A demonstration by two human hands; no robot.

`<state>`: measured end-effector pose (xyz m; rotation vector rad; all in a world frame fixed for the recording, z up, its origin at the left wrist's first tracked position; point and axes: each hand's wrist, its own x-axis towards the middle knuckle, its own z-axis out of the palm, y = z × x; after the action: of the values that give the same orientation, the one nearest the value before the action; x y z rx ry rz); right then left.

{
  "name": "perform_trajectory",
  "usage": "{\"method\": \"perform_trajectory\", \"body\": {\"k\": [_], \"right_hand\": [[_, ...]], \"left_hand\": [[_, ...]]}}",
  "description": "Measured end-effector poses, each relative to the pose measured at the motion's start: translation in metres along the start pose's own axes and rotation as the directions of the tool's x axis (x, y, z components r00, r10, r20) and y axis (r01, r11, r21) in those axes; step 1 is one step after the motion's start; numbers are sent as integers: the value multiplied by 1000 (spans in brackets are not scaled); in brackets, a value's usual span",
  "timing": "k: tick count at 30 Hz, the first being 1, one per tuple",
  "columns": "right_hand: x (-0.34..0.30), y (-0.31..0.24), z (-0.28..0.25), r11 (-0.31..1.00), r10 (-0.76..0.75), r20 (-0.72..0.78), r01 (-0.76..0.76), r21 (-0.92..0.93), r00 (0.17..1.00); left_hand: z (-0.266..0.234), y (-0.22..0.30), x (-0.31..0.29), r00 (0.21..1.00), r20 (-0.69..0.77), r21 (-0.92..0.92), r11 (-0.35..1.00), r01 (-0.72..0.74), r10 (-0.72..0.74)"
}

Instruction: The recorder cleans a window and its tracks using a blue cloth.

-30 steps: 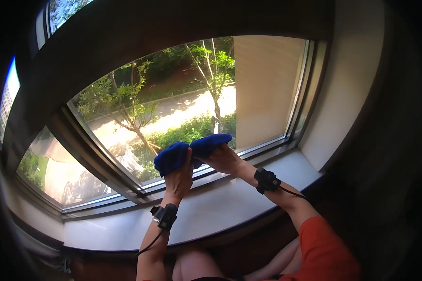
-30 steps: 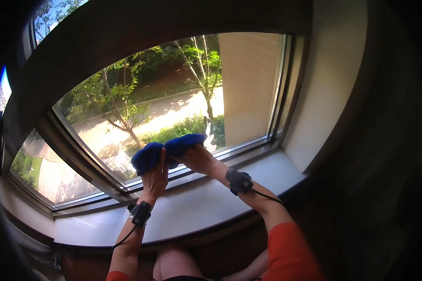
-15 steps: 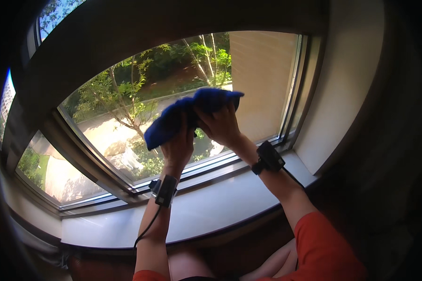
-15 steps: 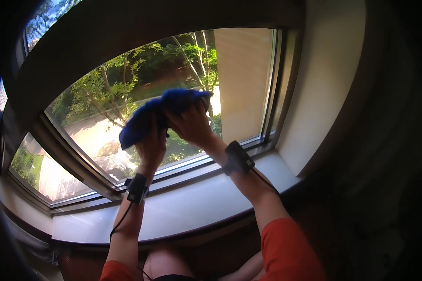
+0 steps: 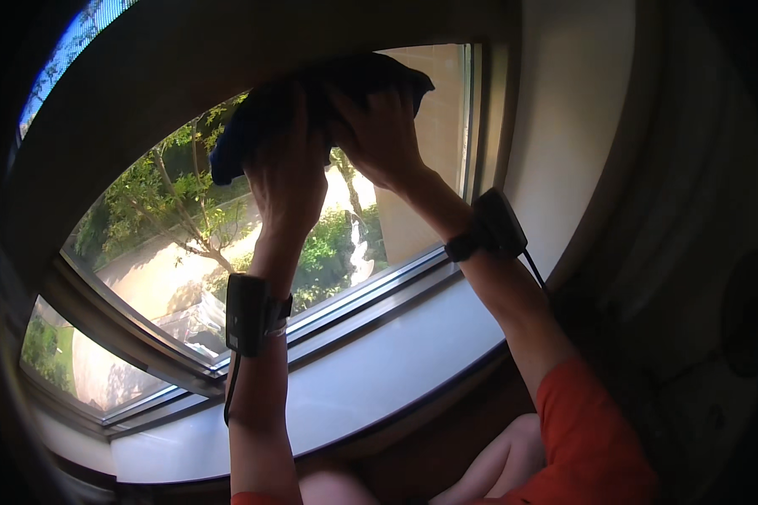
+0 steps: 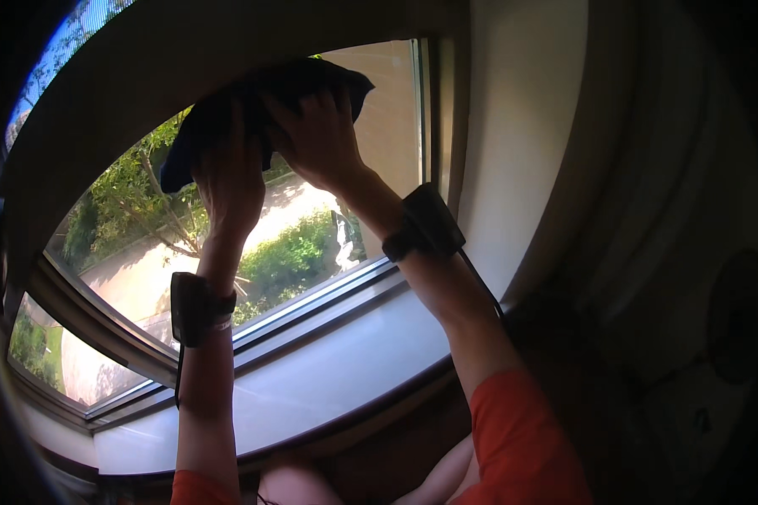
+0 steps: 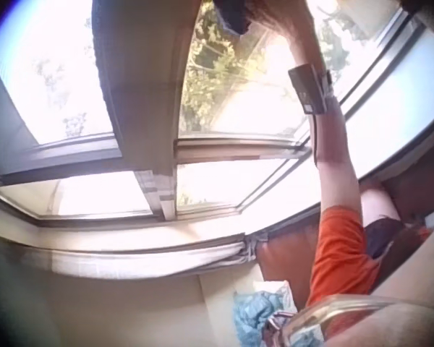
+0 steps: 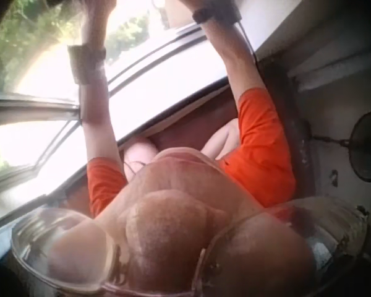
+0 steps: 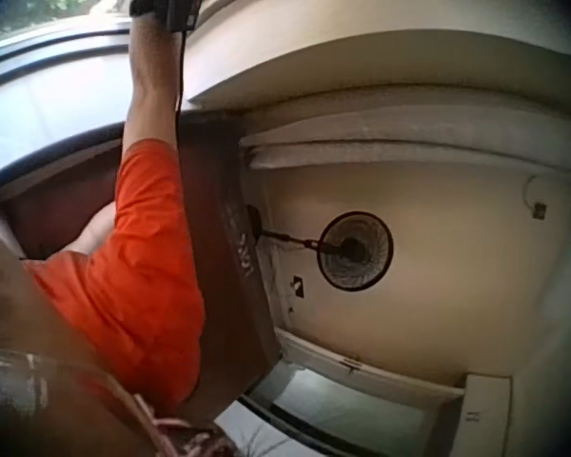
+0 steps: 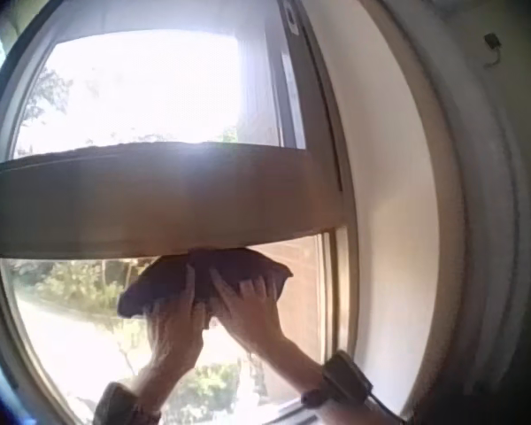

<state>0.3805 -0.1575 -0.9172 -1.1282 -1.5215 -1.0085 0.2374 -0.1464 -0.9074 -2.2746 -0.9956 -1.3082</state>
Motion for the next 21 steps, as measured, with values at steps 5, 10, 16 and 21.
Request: {"method": "perform_trajectory", "body": {"k": [5,10,16,21], "right_hand": [[-90,9,11,997,72,48,-73,30,996],[-299,17,-2,996,94,532,-84,-42,842],[-183,60,-31,989,90,403,-33,-146,911],[-27,101,-27,973,199,117,-183,-141,973]], "left_hand": [[65,9,-58,966,-183,-74,977,-198,182],[109,14,-194,831,535,-170,983,-70,152],[96,44,-114,962,130,-278,940,-197,239],[96,74,27,952,-187,-111,958,-264,241]]}}
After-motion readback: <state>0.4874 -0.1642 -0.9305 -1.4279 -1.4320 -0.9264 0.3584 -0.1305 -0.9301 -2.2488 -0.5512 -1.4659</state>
